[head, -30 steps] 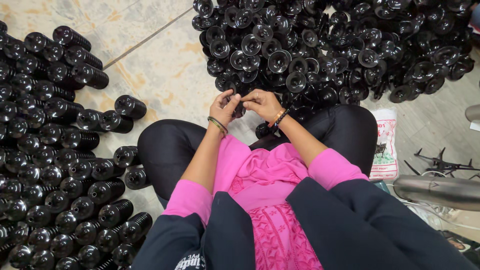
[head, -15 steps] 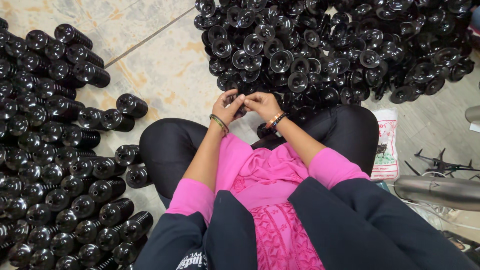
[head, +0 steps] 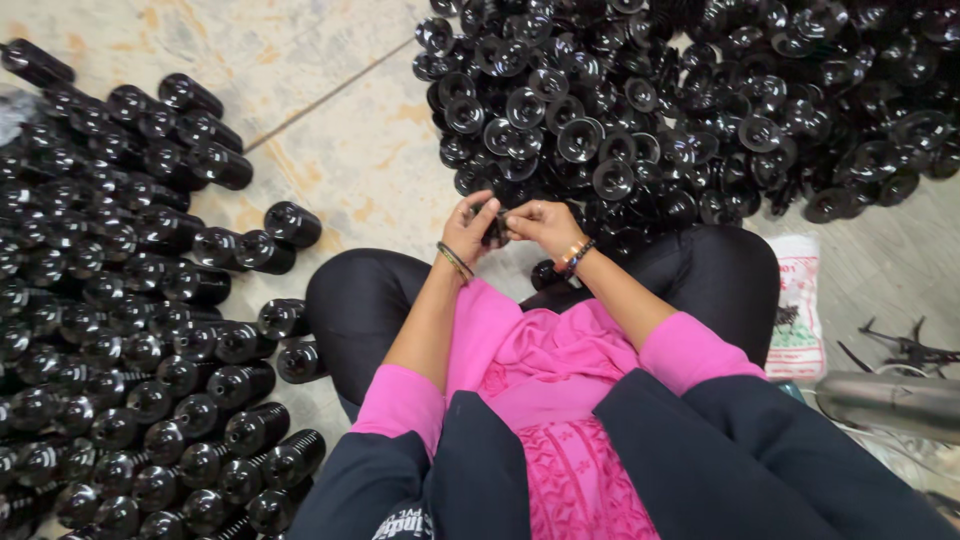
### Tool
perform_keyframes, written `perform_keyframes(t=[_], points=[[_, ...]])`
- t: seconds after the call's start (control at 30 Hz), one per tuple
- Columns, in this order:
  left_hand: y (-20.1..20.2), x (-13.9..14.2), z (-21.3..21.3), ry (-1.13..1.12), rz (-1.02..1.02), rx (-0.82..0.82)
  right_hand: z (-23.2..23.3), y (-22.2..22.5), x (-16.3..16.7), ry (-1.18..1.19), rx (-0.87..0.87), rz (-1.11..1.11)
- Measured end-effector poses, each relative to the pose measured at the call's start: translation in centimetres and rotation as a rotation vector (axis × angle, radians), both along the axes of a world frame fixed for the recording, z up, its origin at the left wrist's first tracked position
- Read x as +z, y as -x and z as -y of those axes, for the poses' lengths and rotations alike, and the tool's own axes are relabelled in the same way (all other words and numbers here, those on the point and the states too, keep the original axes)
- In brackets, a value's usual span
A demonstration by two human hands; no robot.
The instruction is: The person sits on the floor among large piles of black plastic components. They pick up a ribbed cylindrical part and a round base part, press or twist the two pieces together by hand, and set the joined assembly onto a pile, repeating this with one part at a time.
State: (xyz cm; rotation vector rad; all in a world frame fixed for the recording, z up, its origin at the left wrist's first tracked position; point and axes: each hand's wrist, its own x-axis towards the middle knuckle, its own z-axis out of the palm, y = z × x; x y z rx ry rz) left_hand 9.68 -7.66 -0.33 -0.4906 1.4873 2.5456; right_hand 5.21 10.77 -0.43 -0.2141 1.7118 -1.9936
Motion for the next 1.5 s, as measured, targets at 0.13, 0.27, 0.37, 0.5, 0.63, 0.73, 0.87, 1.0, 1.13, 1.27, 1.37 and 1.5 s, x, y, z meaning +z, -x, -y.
perform_keyframes(t=[0.13, 0.27, 0.37, 0.5, 0.63, 0.73, 0.87, 1.0, 1.13, 1.27, 1.37, 1.5], points=[[-0.3, 1.4, 0.3, -0.087, 0.048, -0.068, -0.2, -0.1, 0.7, -0.089, 0.013, -0.205], [-0.6, 2.3, -0.1, -0.017, 0.014, -0.071, 0.0, -0.5, 1.3, -0.037, 0.005, -0.104], [-0.6, 2.2, -0.1, -0.038, 0.038, -0.096, 0.6, -0.3, 1.4, -0.104, -0.005, -0.084], [0.1, 1.8, 0.5, 0.235, -0.253, 0.105, 2.1, 0.3, 1.1, 0.149, -0.007, 0.065], [1.0, 2.1, 1.7, -0.029, 0.156, 0.493, 4.1, -0.7, 0.5, -0.637, 0.060, -1.138], [1.1, 2.0, 2.2, -0.079, 0.220, 0.462, 4.6, -1.5, 0.0, -0.769, 0.142, -1.187], [0.7, 1.7, 2.1, -0.132, 0.221, 0.209, 2.7, -0.6, 0.7, -0.684, 0.043, -0.522], [1.1, 1.6, 1.4, -0.112, 0.289, 0.015, 0.0, 1.2, 2.3, -0.151, -0.089, -0.015], [1.2, 1.3, 0.6, -0.093, 0.279, -0.081, 0.3, 0.3, 2.6, -0.054, 0.001, 0.002], [-0.1, 0.5, -0.1, 0.201, 0.087, -0.033, 1.2, -1.3, 1.5, 0.017, -0.044, 0.196], [-0.7, 0.2, -0.2, 0.327, 0.002, -0.077, 1.0, -0.8, 1.3, 0.106, 0.009, 0.348], [0.8, 0.7, 0.2, 0.208, -0.062, 0.245, 2.1, 1.8, 2.7, -0.253, 0.027, -0.226]])
